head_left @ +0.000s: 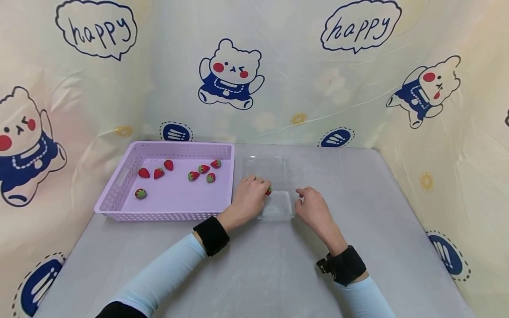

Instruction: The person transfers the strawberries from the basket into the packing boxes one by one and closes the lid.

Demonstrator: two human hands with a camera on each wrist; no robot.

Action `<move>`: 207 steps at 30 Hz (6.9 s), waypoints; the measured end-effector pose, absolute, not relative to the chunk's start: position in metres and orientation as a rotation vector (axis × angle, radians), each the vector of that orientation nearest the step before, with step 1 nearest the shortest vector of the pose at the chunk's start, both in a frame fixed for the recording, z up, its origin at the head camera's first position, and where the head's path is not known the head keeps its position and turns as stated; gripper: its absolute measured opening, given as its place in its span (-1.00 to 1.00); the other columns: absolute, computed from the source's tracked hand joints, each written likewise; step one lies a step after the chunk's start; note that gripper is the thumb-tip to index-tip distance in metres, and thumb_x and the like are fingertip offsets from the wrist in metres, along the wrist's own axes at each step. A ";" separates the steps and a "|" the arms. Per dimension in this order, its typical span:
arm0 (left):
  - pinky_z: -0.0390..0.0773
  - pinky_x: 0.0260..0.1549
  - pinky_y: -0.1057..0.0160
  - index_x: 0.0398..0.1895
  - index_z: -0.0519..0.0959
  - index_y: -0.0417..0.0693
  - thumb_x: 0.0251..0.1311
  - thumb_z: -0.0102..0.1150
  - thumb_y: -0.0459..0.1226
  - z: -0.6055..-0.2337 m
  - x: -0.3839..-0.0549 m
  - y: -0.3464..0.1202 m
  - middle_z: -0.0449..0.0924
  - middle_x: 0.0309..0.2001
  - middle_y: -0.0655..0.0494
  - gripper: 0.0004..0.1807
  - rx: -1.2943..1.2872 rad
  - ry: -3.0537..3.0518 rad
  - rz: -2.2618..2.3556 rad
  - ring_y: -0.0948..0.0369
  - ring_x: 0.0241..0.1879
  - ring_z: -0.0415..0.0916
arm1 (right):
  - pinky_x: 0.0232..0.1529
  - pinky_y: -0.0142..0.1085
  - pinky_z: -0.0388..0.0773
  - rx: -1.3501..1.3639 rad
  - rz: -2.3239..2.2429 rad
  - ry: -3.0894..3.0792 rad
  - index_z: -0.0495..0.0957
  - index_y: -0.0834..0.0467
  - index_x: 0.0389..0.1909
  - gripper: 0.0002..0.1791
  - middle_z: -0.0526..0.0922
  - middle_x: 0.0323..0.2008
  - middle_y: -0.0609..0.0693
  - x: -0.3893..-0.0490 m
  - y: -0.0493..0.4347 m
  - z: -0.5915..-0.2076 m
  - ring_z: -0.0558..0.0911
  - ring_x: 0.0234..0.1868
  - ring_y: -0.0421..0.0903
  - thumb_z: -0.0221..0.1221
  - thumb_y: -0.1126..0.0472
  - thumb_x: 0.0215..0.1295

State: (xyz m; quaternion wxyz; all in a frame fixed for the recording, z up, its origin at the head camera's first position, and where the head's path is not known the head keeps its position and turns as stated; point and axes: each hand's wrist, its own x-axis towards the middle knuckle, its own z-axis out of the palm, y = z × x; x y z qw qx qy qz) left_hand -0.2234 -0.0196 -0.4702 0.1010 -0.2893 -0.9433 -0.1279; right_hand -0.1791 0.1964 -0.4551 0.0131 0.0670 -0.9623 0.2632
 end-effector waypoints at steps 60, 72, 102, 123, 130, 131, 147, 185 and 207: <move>0.51 -0.19 0.03 -0.32 0.70 0.00 0.36 0.34 -0.32 -0.493 -0.232 -0.004 0.72 -0.29 0.06 -0.92 -0.840 -2.773 -0.259 0.05 -0.25 0.48 | -0.31 -0.15 0.59 0.161 0.815 -2.999 0.64 0.45 0.16 -0.56 0.68 0.06 0.31 -0.177 0.191 -0.452 0.68 -0.19 0.08 0.09 0.48 0.27; 0.52 -0.21 0.02 -0.37 0.69 0.03 0.34 0.33 -0.34 -0.490 -0.232 -0.003 0.71 -0.30 0.06 -0.88 -0.833 -2.774 -0.248 0.04 -0.25 0.50 | -0.25 -0.12 0.63 0.145 0.813 -3.010 0.63 0.45 0.16 -0.57 0.67 0.08 0.30 -0.177 0.191 -0.451 0.70 -0.11 0.12 0.09 0.48 0.28; 0.57 -0.19 -0.01 -0.22 0.74 -0.03 0.35 0.31 -0.33 -0.483 -0.229 -0.008 0.71 -0.25 0.04 -0.95 -0.841 -2.788 -0.298 0.02 -0.19 0.56 | -0.36 -0.21 0.49 0.142 0.793 -3.039 0.60 0.45 0.21 -0.51 0.68 0.07 0.32 -0.178 0.192 -0.449 0.61 -0.27 0.02 0.07 0.47 0.26; 0.61 -0.28 0.00 -0.25 0.74 -0.04 0.36 0.29 -0.36 -0.476 -0.229 -0.008 0.71 -0.29 0.05 -0.93 -0.827 -2.767 -0.342 0.02 -0.24 0.60 | -0.40 -0.23 0.43 0.158 0.828 -3.026 0.61 0.44 0.21 -0.51 0.68 0.06 0.32 -0.178 0.193 -0.449 0.52 -0.37 -0.02 0.06 0.48 0.25; 0.61 -0.28 0.00 -0.25 0.76 -0.05 0.27 0.28 -0.40 -0.471 -0.225 -0.006 0.70 -0.32 0.04 -0.88 -0.852 -2.715 -0.345 0.00 -0.25 0.63 | -0.32 -0.17 0.53 0.142 0.815 -3.023 0.62 0.42 0.21 -0.53 0.68 0.04 0.31 -0.178 0.193 -0.449 0.59 -0.29 0.03 0.09 0.44 0.28; 0.61 -0.28 0.01 -0.25 0.76 -0.05 0.27 0.27 -0.40 -0.470 -0.224 -0.005 0.70 -0.32 0.04 -0.88 -0.853 -2.710 -0.347 0.00 -0.25 0.63 | -0.30 -0.15 0.55 0.142 0.815 -3.022 0.62 0.42 0.21 -0.53 0.68 0.03 0.30 -0.178 0.193 -0.449 0.61 -0.25 0.05 0.09 0.44 0.28; 0.64 -0.14 0.01 -0.02 0.76 -0.10 0.34 0.26 -0.37 -0.443 -0.217 -0.010 0.73 -0.15 0.01 -0.79 -0.841 -2.782 -0.421 0.02 -0.12 0.65 | -0.17 -0.05 0.61 0.154 0.839 -2.994 0.63 0.38 0.21 -0.55 0.64 0.12 0.31 -0.177 0.191 -0.449 0.64 -0.09 0.12 0.11 0.41 0.31; 0.65 -0.22 -0.01 -0.02 0.77 -0.20 0.34 0.22 -0.44 -0.410 -0.243 -0.083 0.78 -0.10 -0.10 -0.77 -0.627 -2.742 -0.478 -0.07 -0.15 0.70 | 0.08 0.08 0.61 0.273 0.860 -2.986 0.69 0.36 0.11 -0.66 0.67 0.08 0.29 -0.178 0.175 -0.444 0.65 0.05 0.19 0.16 0.34 0.40; 0.63 -0.20 -0.07 -0.09 0.75 -0.21 0.39 0.25 -0.35 -0.392 -0.254 -0.113 0.76 -0.20 -0.12 -0.84 -0.604 -2.886 -0.367 -0.09 -0.18 0.70 | 0.04 0.03 0.65 0.250 0.841 -3.001 0.70 0.33 0.11 -0.68 0.68 0.04 0.24 -0.178 0.168 -0.444 0.65 -0.01 0.15 0.17 0.33 0.42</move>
